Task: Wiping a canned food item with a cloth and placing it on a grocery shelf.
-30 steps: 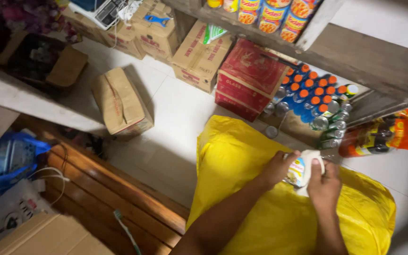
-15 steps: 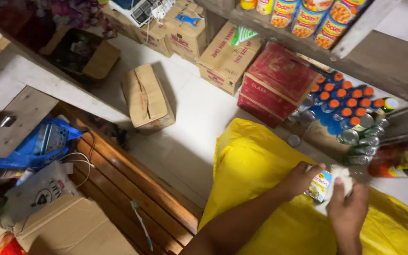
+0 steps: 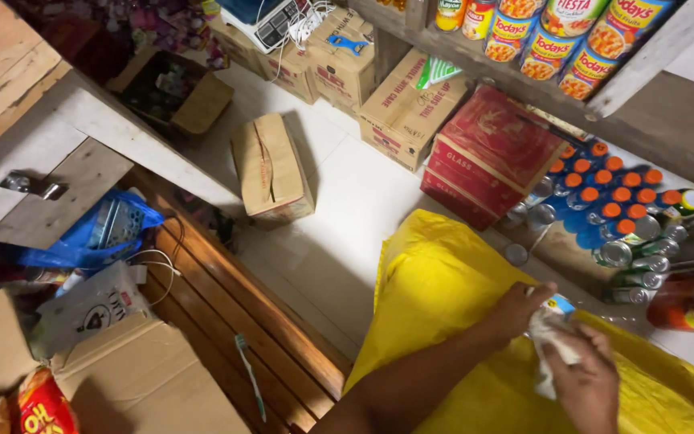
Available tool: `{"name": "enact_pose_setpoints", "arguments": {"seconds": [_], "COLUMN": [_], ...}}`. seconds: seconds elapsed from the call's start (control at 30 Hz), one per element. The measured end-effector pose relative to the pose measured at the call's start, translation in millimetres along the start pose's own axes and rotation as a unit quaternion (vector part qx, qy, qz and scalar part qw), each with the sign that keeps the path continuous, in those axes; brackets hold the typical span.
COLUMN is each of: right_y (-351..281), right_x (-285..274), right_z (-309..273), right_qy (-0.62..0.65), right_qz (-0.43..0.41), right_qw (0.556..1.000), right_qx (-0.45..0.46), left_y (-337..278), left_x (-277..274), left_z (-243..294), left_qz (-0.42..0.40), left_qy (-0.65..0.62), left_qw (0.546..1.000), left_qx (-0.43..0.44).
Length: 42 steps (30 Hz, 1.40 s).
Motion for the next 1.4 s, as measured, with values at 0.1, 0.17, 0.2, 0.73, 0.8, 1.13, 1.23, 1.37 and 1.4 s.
{"name": "enact_pose_setpoints", "arguments": {"seconds": [0.1,0.17,0.2,0.73,0.8,1.13,1.23,1.37,1.4], "right_y": [1.8,6.6,7.7,17.9,9.0,18.9,20.7,6.3,11.5], "right_x": [-6.8,-22.7,-35.3,-39.6,-26.6,-42.0,-65.9,-49.1,-33.9], "right_z": [1.5,10.4,17.1,-6.0,-2.3,-12.3,-31.0,-14.3,1.7], "right_qy": [-0.045,-0.066,-0.09,-0.068,0.034,-0.038,-0.013,-0.025,-0.036], "right_qz": [0.036,0.067,0.095,0.119,0.087,0.066,0.157,0.095,0.042], "right_qw": [0.997,0.996,0.991,0.99,0.995,0.995,0.987,0.993,0.993], "right_qx": [-0.049,-0.007,0.034,0.023,0.018,0.056,0.01,0.062,0.106], "left_y": [-3.8,2.1,4.7,-30.2,-23.9,-10.4,-2.0,9.1,17.7], "left_x": [1.3,11.2,21.4,27.1,16.5,23.1,29.0,31.0,23.7], "left_z": [3.9,-9.5,-16.0,32.4,16.4,6.8,1.2,-33.4,-34.0], "left_qz": [-0.011,-0.053,-0.094,-0.092,-0.042,-0.107,-0.129,-0.123,-0.098], "left_qy": [0.031,0.011,-0.014,0.094,0.114,0.045,0.024,-0.201,-0.261], "left_qw": [0.999,0.998,0.995,0.991,0.989,0.993,0.991,0.97,0.957], "left_qx": [-0.025,-0.021,-0.017,-0.016,-0.079,-0.024,-0.015,-0.062,-0.077]}}
Point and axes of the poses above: each hand's wrist, its own y-axis towards the middle knuckle, its own x-axis out of the palm, z = x × y, the point moved 8 cm from there along y, towards the middle knuckle, and after that the axes turned 8 degrees about -z, right-handed, at the moved point
